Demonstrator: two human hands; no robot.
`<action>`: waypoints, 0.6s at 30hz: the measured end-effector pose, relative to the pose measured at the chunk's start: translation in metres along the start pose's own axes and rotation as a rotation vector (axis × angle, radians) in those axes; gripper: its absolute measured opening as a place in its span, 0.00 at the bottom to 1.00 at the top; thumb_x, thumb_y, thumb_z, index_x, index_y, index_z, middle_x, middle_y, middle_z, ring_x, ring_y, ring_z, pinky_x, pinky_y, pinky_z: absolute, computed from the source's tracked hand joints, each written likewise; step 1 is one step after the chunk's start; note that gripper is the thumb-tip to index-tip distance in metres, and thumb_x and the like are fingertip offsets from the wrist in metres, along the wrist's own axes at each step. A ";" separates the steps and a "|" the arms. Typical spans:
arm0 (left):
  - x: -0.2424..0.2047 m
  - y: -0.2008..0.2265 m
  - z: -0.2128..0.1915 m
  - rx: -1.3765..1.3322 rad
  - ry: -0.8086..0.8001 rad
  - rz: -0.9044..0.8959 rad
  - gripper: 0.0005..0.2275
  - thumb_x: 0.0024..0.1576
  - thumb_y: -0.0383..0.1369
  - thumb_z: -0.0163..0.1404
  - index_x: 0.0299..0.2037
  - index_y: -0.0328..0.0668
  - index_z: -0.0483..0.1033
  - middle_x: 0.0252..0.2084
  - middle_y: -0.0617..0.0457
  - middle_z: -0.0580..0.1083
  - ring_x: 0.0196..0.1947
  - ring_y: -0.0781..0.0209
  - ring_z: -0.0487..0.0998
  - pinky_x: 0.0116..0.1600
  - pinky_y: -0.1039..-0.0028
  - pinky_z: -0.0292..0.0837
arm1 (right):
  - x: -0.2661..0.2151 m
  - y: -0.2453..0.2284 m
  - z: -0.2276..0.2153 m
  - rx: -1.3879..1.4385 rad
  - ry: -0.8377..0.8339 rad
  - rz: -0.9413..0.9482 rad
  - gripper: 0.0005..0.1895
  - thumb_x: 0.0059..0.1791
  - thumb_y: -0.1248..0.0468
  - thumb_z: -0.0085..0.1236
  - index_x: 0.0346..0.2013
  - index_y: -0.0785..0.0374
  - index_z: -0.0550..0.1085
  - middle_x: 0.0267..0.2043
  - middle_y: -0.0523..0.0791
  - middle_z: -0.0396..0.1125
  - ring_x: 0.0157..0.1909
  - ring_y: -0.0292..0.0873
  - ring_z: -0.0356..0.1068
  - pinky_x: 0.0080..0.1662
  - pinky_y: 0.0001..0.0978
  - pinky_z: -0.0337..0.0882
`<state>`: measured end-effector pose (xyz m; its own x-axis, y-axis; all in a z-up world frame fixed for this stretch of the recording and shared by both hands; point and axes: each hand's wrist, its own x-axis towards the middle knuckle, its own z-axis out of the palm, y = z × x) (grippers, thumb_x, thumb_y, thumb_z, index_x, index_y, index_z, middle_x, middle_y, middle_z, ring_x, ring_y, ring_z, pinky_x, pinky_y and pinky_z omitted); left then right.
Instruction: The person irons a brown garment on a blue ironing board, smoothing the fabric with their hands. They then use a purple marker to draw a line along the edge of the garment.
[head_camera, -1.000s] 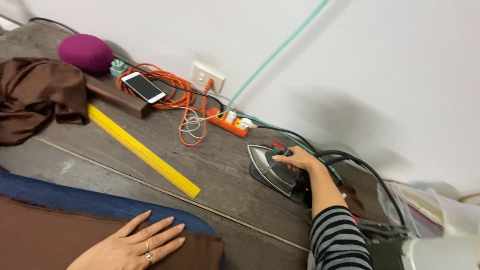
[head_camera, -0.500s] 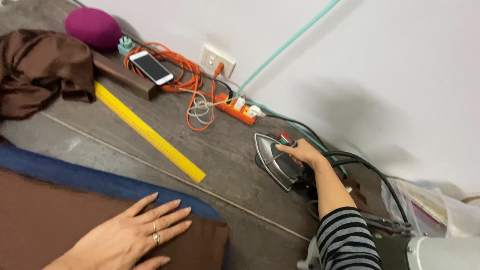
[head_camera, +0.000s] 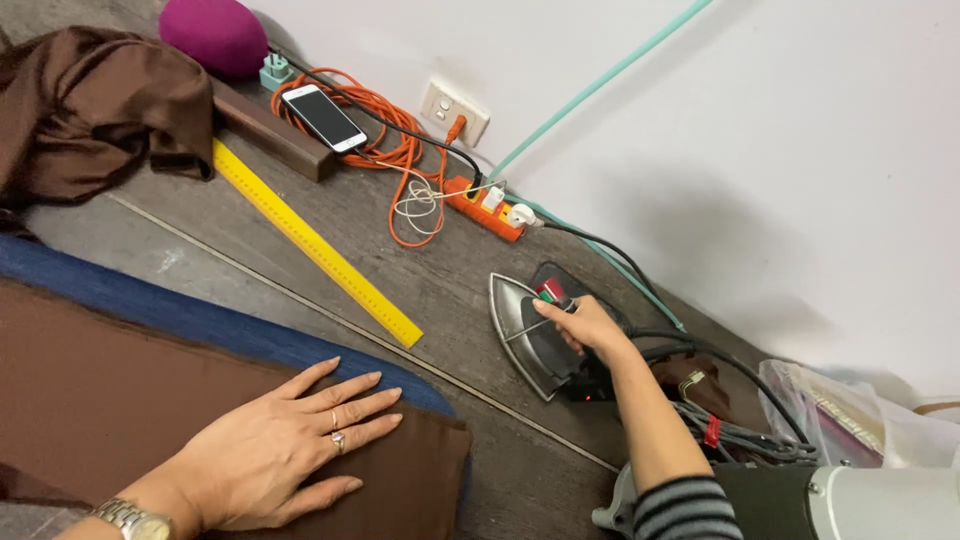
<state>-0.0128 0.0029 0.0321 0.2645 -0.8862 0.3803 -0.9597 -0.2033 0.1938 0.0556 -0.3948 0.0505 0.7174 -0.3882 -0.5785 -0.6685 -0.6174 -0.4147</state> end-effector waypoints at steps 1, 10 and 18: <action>-0.001 0.001 0.000 -0.057 -0.008 -0.011 0.25 0.59 0.48 0.43 0.64 0.46 0.62 0.69 0.49 0.57 0.68 0.51 0.54 0.66 0.53 0.39 | -0.009 -0.003 0.004 0.048 -0.006 -0.007 0.29 0.44 0.41 0.58 0.19 0.63 0.62 0.13 0.45 0.56 0.15 0.39 0.53 0.24 0.30 0.55; -0.020 0.005 0.016 0.197 0.176 -0.187 0.20 0.59 0.50 0.35 0.49 0.45 0.69 0.45 0.52 0.69 0.48 0.54 0.71 0.52 0.63 0.62 | -0.054 -0.011 -0.006 0.202 0.068 -0.450 0.28 0.47 0.46 0.58 0.17 0.68 0.70 0.08 0.48 0.56 0.07 0.41 0.56 0.14 0.32 0.59; -0.017 0.005 0.007 0.286 0.325 -0.328 0.12 0.60 0.44 0.37 0.28 0.50 0.64 0.27 0.58 0.60 0.32 0.58 0.66 0.38 0.70 0.60 | -0.152 -0.055 -0.017 0.076 0.019 -0.529 0.28 0.52 0.51 0.53 0.13 0.67 0.68 0.05 0.47 0.54 0.05 0.41 0.54 0.15 0.29 0.58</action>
<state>-0.0231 0.0138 0.0204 0.5270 -0.5922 0.6096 -0.7972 -0.5930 0.1131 -0.0133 -0.3142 0.1731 0.9632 -0.0505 -0.2639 -0.2264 -0.6810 -0.6964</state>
